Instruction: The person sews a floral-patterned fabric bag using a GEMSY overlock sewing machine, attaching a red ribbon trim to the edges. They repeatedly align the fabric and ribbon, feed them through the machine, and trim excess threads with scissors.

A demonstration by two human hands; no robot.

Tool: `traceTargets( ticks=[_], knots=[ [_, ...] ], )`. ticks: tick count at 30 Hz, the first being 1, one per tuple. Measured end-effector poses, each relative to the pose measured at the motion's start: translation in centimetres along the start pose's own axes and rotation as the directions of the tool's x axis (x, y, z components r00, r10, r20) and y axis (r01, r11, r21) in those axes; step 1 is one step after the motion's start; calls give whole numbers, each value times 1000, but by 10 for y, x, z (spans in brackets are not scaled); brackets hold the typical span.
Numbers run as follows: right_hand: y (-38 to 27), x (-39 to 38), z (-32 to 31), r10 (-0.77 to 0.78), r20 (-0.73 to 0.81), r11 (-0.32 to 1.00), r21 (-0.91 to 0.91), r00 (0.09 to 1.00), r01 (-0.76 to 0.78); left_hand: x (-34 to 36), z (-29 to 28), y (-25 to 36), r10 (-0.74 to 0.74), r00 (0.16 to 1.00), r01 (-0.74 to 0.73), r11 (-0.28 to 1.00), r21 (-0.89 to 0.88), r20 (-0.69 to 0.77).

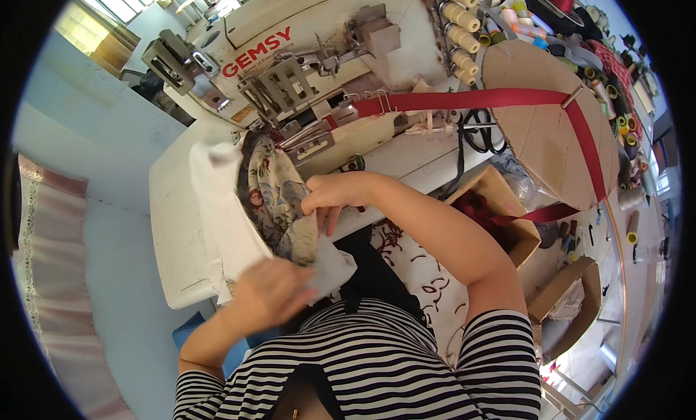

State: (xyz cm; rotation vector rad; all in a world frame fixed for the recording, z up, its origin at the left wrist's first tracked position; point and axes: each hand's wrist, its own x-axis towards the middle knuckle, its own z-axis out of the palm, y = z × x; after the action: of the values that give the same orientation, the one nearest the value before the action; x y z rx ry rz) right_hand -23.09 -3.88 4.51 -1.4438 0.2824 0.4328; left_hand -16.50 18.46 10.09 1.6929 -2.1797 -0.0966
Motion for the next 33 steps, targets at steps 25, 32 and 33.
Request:
traceTargets(
  ticks=[25, 32, 33],
  knots=[
    [51, -86, 55, -416, -656, 879, -467, 630, 94, -139, 27, -104, -554, 832, 555, 830, 62, -34],
    [53, -279, -109, -773, -623, 522, -522, -116, -674, -136, -10, -66, -592, 729, 529, 806, -266, -343],
    [61, -292, -132, -865, -498, 360, -537, -58, -763, -131, -10, -65, -556, 738, 480, 831, -282, -382]
  ],
)
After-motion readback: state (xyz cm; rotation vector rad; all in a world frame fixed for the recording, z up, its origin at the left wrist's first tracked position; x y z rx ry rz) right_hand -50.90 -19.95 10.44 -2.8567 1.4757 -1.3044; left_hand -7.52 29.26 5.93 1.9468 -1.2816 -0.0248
